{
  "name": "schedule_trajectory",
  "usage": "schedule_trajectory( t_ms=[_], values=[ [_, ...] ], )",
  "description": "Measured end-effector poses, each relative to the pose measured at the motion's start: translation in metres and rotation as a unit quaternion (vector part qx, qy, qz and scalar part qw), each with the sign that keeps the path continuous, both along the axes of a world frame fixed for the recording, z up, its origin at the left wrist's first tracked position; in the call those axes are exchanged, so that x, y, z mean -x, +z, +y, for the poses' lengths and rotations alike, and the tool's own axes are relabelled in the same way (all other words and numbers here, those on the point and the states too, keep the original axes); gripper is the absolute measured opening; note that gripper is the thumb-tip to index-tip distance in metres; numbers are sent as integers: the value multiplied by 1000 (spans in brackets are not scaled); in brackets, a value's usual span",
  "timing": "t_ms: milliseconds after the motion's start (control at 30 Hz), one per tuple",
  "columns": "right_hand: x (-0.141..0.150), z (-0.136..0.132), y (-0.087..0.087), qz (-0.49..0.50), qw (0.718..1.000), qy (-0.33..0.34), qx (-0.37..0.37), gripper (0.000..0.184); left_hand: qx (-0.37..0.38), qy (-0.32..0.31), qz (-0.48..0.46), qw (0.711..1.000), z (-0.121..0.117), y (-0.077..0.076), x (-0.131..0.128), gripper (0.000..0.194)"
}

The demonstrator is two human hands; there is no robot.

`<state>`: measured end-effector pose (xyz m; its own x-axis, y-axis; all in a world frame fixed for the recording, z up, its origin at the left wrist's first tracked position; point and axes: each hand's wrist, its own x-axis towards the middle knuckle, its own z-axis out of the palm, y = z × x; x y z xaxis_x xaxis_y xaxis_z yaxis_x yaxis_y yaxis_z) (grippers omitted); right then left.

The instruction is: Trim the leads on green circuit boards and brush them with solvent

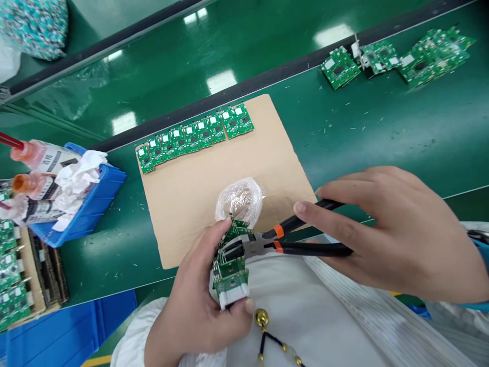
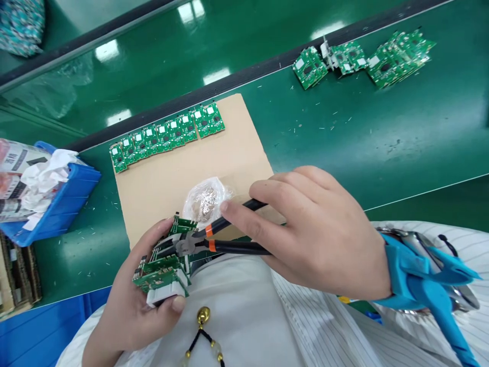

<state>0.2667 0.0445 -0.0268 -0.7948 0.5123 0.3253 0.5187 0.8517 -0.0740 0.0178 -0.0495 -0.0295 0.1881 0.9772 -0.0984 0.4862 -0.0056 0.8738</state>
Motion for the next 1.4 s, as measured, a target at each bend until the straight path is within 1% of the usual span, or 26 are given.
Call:
schedule_trajectory(
  t_ms=[267,600,700,800,867,967,1100,1167,1267,1400],
  values=[
    [4,0,-1,13,1000,0,1,36,13,10,11,1000,-2,-3,1,79],
    [4,2,-1,-3,999,31,-6,27,54,18,29,998,0,-2,-1,81],
    [3,-2,-4,-9,1000,20,8,29,78,20,32,996,0,0,-2,80],
    [2,-9,-8,-21,999,9,34,32,119,26,28,992,-1,2,-3,80],
    [1,-14,-11,-12,999,-2,50,33,145,33,18,989,-1,2,-5,80],
    [1,-20,-15,5,998,-21,67,34,162,41,0,986,-1,1,-8,80],
    [1,-26,-16,7,995,-36,89,35,197,48,-19,979,2,2,-12,77],
    [1,-29,-16,10,993,-48,108,34,241,56,-30,968,5,3,-13,75],
    [1,-35,-14,10,985,-67,162,35,331,69,-48,940,10,6,-14,73],
    [1,-37,-10,-15,965,-87,246,38,462,62,-103,879,20,12,-15,63]
  ],
)
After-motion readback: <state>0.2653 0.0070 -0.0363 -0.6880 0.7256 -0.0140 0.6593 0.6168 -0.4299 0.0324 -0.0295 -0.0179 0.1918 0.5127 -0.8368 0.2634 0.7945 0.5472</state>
